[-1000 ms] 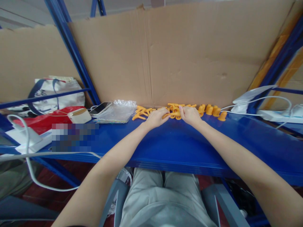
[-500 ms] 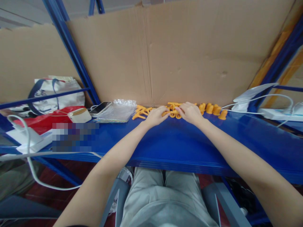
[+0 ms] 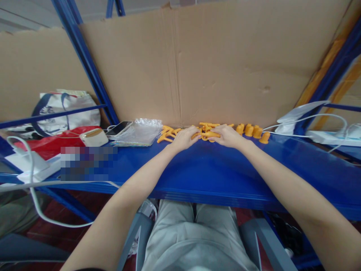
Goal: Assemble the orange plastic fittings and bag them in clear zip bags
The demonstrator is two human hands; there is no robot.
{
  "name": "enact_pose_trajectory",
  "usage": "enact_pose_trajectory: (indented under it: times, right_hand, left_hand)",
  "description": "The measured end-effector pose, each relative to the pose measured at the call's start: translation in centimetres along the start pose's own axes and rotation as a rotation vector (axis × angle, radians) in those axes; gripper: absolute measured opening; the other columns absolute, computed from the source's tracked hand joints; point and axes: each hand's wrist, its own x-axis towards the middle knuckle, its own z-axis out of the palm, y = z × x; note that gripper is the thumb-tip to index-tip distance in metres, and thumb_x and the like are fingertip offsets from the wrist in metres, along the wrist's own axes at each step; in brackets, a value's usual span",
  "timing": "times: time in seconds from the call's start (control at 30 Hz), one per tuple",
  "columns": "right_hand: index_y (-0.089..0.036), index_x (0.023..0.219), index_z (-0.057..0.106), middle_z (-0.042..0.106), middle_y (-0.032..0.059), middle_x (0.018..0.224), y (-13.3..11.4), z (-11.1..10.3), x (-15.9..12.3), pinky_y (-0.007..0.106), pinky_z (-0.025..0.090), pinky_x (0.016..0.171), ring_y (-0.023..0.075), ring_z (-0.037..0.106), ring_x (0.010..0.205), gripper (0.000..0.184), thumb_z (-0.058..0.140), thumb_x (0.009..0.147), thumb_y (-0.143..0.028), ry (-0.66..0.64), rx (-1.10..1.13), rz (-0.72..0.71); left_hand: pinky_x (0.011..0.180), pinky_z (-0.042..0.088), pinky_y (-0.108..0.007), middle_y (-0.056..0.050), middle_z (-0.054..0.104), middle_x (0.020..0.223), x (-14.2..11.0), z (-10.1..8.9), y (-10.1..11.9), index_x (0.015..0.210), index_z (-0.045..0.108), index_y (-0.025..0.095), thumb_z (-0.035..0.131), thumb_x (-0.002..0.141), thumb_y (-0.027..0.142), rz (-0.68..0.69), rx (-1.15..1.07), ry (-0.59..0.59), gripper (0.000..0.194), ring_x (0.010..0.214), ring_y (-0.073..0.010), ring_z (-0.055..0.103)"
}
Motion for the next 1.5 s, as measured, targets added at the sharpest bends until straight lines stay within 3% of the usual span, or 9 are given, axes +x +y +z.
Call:
enact_pose_trajectory:
  times: [0.27,0.5,0.63,0.73,0.87,1.0,1.17,1.5]
  right_hand:
    - [-0.018,0.079,0.075,0.068,0.0026,0.067,0.3,-0.3,-0.1,0.030,0.042,0.058,0.0159,0.058,0.059,0.034,0.067,0.083,-0.051,-0.070,0.420,0.192]
    - [-0.017,0.067,0.069,0.059,0.0005,0.057,-0.3,-1.2,-0.2,0.028,0.038,0.053,0.0124,0.051,0.054,0.052,0.067,0.074,-0.069,-0.118,0.745,0.289]
    - [-0.019,0.058,0.062,0.060,0.0026,0.057,-0.2,-1.2,-0.4,0.030,0.044,0.058,0.0140,0.055,0.058,0.054,0.063,0.078,-0.069,-0.160,0.776,0.335]
    - [-0.019,0.075,0.068,0.069,0.0060,0.073,0.1,-0.5,-0.3,0.034,0.051,0.067,0.0185,0.064,0.070,0.048,0.069,0.073,-0.066,-0.084,0.813,0.353]
    - [-0.020,0.092,0.064,0.072,0.0071,0.088,0.6,0.6,0.0,0.036,0.054,0.070,0.0205,0.067,0.078,0.057,0.081,0.060,-0.063,0.086,0.849,0.320]
    - [-0.019,0.093,0.062,0.070,0.0062,0.086,0.7,1.0,0.0,0.034,0.054,0.066,0.0200,0.067,0.075,0.059,0.079,0.062,-0.066,0.179,0.775,0.276]
    - [-0.017,0.090,0.067,0.068,0.0057,0.078,0.7,0.9,-0.1,0.032,0.049,0.060,0.0182,0.063,0.066,0.056,0.077,0.065,-0.067,0.166,0.666,0.293]
    - [-0.017,0.081,0.069,0.067,0.0047,0.067,0.4,0.8,0.0,0.028,0.045,0.052,0.0157,0.059,0.058,0.055,0.081,0.059,-0.066,0.147,0.780,0.336]
  left_hand:
    - [0.077,0.052,-0.032,-0.009,0.070,0.093,0.0,0.1,-0.1,0.094,0.063,0.017,0.044,0.101,0.033,0.140,0.097,0.073,0.026,0.090,-0.0212,0.068]
    - [0.076,0.051,-0.033,-0.012,0.070,0.099,-0.1,-0.5,0.2,0.102,0.063,0.016,0.032,0.105,0.037,0.252,0.199,0.110,0.037,0.086,-0.0204,0.066]
    - [0.076,0.051,-0.033,-0.012,0.070,0.099,0.0,-0.5,0.4,0.103,0.063,0.016,0.034,0.104,0.036,0.239,0.190,0.083,0.035,0.087,-0.0208,0.066]
    - [0.078,0.052,-0.032,-0.010,0.069,0.098,0.1,-0.6,0.3,0.101,0.063,0.017,0.040,0.102,0.034,0.161,0.105,0.052,0.029,0.091,-0.0206,0.067]
    - [0.080,0.052,-0.029,-0.007,0.069,0.098,0.3,-0.8,0.2,0.100,0.064,0.019,0.048,0.099,0.032,0.038,-0.009,0.035,0.021,0.090,-0.0177,0.066]
    - [0.080,0.051,-0.029,-0.006,0.069,0.098,0.3,-0.9,0.3,0.101,0.065,0.019,0.052,0.097,0.032,-0.040,-0.061,0.005,0.018,0.090,-0.0175,0.066]
    - [0.083,0.052,-0.030,-0.006,0.070,0.099,0.2,-0.6,0.3,0.099,0.066,0.019,0.054,0.095,0.031,-0.059,-0.089,-0.027,0.017,0.093,-0.0183,0.067]
    - [0.082,0.052,-0.031,-0.007,0.071,0.100,0.1,-0.7,0.4,0.101,0.066,0.018,0.051,0.097,0.031,-0.022,-0.029,-0.019,0.020,0.093,-0.0193,0.067]
